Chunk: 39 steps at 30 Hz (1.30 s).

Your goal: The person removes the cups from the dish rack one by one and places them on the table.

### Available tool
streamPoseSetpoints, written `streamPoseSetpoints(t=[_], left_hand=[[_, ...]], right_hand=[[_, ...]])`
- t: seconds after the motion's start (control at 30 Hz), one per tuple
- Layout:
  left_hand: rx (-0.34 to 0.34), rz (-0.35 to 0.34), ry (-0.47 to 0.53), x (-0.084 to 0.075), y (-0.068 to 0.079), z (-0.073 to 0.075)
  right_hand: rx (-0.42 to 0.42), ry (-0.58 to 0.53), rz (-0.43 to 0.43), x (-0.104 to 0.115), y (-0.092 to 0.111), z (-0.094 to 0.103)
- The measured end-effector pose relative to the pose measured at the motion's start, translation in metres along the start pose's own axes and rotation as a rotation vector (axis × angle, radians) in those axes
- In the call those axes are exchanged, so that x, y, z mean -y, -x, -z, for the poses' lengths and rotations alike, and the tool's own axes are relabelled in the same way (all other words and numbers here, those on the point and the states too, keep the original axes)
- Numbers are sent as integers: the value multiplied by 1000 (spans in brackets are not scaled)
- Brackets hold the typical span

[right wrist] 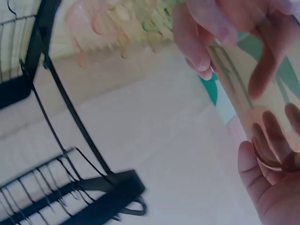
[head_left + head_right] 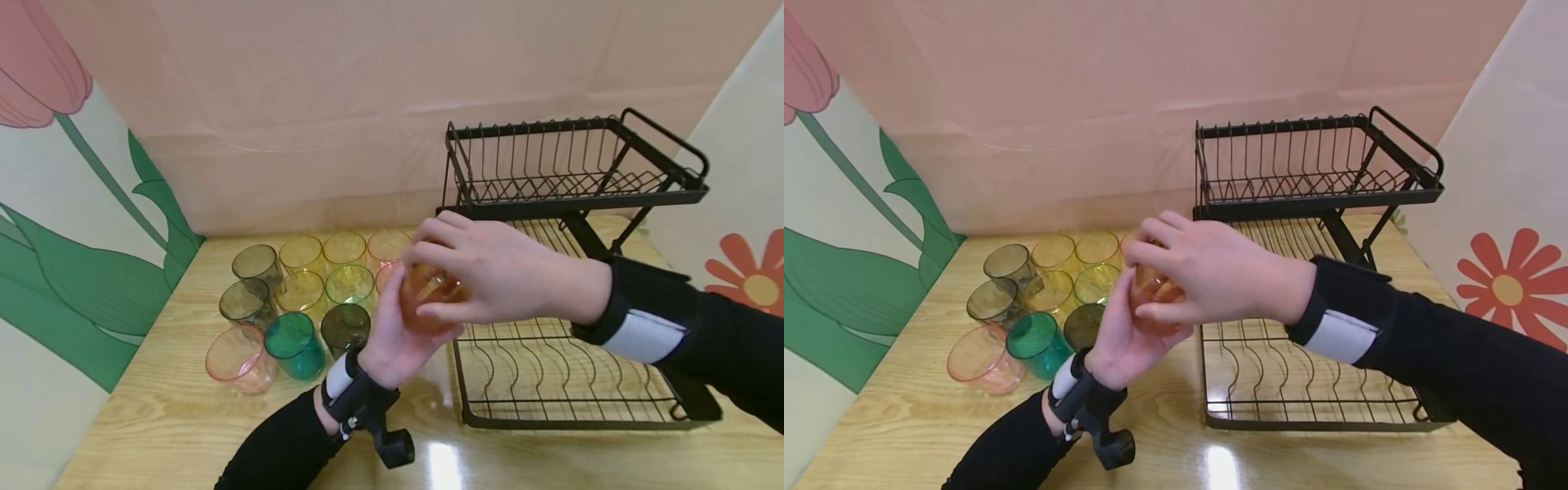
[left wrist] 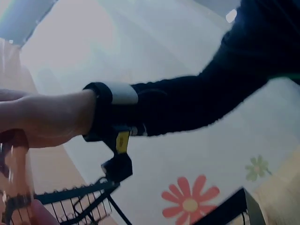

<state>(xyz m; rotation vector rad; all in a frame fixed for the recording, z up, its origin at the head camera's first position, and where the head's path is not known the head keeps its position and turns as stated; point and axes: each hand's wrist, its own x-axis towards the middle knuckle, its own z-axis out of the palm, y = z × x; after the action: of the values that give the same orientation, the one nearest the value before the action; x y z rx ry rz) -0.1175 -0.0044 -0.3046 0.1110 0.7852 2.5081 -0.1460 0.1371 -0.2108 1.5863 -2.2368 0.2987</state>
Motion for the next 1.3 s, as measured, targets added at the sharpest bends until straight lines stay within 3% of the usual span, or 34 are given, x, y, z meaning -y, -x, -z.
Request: streamPoseSetpoints(t=[0.27, 0.5, 0.63, 0.73, 0.83, 0.93, 1.13, 1.3], left_hand=[[-59, 16, -358, -8, 0, 24], [-109, -136, -802, -19, 5, 35], [-3, -265, -1211, -28, 5, 39], [75, -407, -1559, -34, 5, 40], [111, -513, -1883, -38, 6, 39], [146, -592, -2140, -42, 5, 37], [307, -717, -2449, -46, 2, 36], [414, -651, -2583, -37, -1, 41]], right_hand=[[106, -45, -82, 1, 28, -13], [108, -19, -133, -1, 50, -13], [108, 16, -171, -6, 64, -11], [120, 39, -204, -9, 74, -9], [120, 70, -235, -11, 85, -8], [105, 105, -264, -13, 96, -7], [78, 132, -295, -16, 109, -7], [90, 129, -297, -18, 111, -11]])
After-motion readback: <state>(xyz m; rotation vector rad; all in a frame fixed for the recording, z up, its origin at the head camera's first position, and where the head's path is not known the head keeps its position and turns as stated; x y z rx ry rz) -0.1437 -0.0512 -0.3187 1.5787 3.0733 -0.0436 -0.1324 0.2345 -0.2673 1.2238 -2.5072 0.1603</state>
